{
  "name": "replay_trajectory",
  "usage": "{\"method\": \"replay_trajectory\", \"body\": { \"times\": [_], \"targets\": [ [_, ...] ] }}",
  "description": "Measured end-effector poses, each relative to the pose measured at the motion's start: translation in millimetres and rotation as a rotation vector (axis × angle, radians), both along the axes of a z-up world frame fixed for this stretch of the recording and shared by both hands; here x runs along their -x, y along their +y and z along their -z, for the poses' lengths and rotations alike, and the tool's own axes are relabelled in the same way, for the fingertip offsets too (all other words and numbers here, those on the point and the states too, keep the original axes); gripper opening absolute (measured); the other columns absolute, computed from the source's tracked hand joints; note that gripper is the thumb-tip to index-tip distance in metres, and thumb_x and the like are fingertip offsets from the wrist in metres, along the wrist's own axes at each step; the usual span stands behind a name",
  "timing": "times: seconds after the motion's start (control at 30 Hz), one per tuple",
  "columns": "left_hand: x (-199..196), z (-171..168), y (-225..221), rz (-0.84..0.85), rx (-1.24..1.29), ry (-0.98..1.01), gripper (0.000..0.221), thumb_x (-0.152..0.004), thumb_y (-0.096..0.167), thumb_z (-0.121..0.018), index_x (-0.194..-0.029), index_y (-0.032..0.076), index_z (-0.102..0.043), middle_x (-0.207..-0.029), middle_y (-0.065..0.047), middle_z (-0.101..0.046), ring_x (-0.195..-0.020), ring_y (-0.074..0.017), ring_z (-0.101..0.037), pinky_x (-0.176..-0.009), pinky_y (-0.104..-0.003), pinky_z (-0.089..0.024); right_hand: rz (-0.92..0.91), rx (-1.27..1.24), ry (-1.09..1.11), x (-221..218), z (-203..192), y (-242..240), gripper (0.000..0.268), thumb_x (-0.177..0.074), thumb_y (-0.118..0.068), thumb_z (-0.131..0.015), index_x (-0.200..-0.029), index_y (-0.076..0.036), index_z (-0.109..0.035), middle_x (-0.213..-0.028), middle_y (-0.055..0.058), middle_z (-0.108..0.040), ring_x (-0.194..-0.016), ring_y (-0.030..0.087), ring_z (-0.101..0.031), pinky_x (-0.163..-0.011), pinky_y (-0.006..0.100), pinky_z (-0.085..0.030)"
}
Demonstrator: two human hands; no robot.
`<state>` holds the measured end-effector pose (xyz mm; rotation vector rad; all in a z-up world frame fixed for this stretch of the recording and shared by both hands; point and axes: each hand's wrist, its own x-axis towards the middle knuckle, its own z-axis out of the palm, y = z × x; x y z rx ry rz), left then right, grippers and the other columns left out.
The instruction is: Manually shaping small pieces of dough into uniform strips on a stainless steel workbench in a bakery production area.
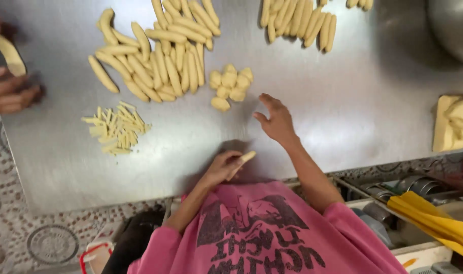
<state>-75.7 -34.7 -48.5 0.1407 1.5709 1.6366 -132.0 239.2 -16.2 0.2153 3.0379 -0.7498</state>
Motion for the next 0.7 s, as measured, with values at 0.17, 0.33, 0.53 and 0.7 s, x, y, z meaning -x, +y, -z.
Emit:
{"method": "replay_trajectory", "body": {
  "times": [0.17,0.33,0.53,0.7],
  "targets": [
    [125,-52,-59,-0.451,-0.142,-0.561,0.030,-0.099,0.021,-0.064,-0.125,0.004,-0.064,-0.105,-0.015,-0.066,-0.091,-0.0350,-0.073,-0.065,-0.047,-0.066,-0.012,-0.073,-0.031,89,9,-32,0.052,-0.094,-0.029,-0.074,-0.143,-0.015,-0.059,-0.134,0.005,-0.066,-0.120,0.027,-0.065,-0.098,0.044,-0.050],
    [255,-79,-92,-0.645,-0.147,-0.089,0.052,-0.102,0.019,-0.065,-0.147,0.000,-0.049,-0.124,-0.021,-0.070,-0.100,-0.0281,-0.074,-0.074,-0.038,-0.067,-0.211,-0.265,-0.352,83,-13,-113,0.041,-0.096,-0.039,-0.059,-0.131,-0.018,-0.060,-0.120,0.009,-0.065,-0.110,0.031,-0.067,-0.087,0.046,-0.058],
    [323,-148,-88,-0.692,-0.128,0.197,0.073,-0.101,0.031,-0.066,-0.158,0.005,-0.028,-0.167,-0.017,-0.031,-0.156,-0.0279,-0.029,-0.125,-0.044,-0.032,0.029,-0.263,-0.254,80,5,-155,0.044,-0.100,-0.040,-0.064,-0.124,-0.007,-0.049,-0.109,0.016,-0.053,-0.090,0.033,-0.059,-0.051,0.045,-0.054],
    [227,-141,-71,-0.618,-0.082,0.515,0.053,-0.106,0.013,-0.057,-0.155,0.004,-0.037,-0.158,-0.021,-0.037,-0.150,-0.0370,-0.034,-0.122,-0.049,-0.035,-0.140,0.003,-0.004,60,17,-111,0.022,-0.083,-0.018,-0.066,-0.091,-0.012,-0.046,-0.090,0.010,-0.051,-0.073,0.036,-0.061,-0.058,0.050,-0.049]
  ]
}}
